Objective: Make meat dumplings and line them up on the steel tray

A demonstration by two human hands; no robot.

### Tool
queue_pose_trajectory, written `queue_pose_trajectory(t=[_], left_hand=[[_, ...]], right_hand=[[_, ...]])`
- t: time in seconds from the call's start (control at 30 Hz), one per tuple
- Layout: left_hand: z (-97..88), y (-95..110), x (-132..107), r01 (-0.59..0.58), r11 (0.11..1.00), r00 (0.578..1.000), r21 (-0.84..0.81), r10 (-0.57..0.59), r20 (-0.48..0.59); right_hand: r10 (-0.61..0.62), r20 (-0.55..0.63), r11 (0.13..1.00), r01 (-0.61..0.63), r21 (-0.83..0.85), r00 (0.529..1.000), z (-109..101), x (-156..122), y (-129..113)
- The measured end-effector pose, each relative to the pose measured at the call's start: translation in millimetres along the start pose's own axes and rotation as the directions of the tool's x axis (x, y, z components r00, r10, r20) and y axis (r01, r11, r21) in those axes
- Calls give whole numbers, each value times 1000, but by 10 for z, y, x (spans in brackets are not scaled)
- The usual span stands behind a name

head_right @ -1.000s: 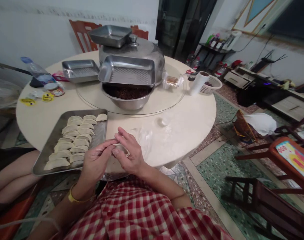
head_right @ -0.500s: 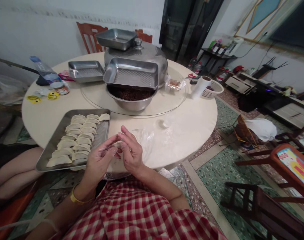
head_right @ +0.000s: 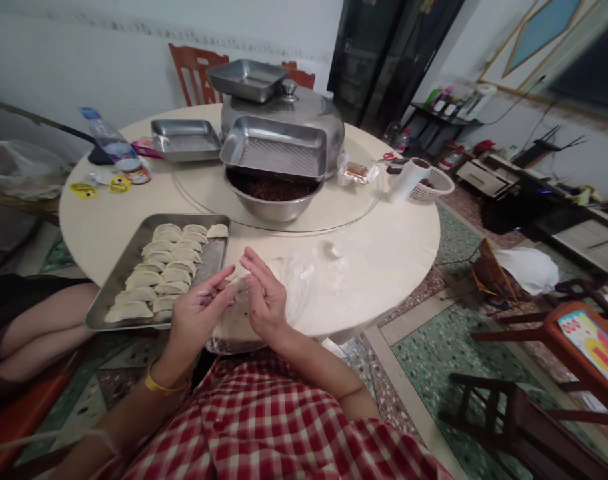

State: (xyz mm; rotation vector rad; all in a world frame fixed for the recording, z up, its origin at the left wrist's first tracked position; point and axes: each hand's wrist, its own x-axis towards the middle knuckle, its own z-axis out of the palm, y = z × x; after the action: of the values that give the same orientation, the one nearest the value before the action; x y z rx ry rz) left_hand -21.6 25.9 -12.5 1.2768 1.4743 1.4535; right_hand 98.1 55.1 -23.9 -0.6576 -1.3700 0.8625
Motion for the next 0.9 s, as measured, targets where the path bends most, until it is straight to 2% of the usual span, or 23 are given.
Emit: queue_pose_trajectory(t=[0.07,0.17,0.37,0.47,0.7,0.9], left_hand=[[-15,0,-19,59,998,998,-37,-58,10],[-27,-19,-36,55,998,998,-15,-55,-15],[-25,-70,-38,-118,990,993,80,120,-18],[-19,-80,-45,-162,980,986,113,165,-23],[-13,-45,-10,-96,995,995,-40,95,-23],[-15,-1,25,-282,954,957,98,287,-45]], right_hand=[[26,-22,999,-26,25,999,-2,10,-7],[55,-32,998,-54,37,998,-8,11,-13],[62,-41,998,-61,28,997,1,-3,-9],[64,-51,998,-64,3,997,9,-3,-7],[109,-9,994,-109,-24,994,30,13,-33],[68,49,998,-67,-14,997,69,13,-32]])
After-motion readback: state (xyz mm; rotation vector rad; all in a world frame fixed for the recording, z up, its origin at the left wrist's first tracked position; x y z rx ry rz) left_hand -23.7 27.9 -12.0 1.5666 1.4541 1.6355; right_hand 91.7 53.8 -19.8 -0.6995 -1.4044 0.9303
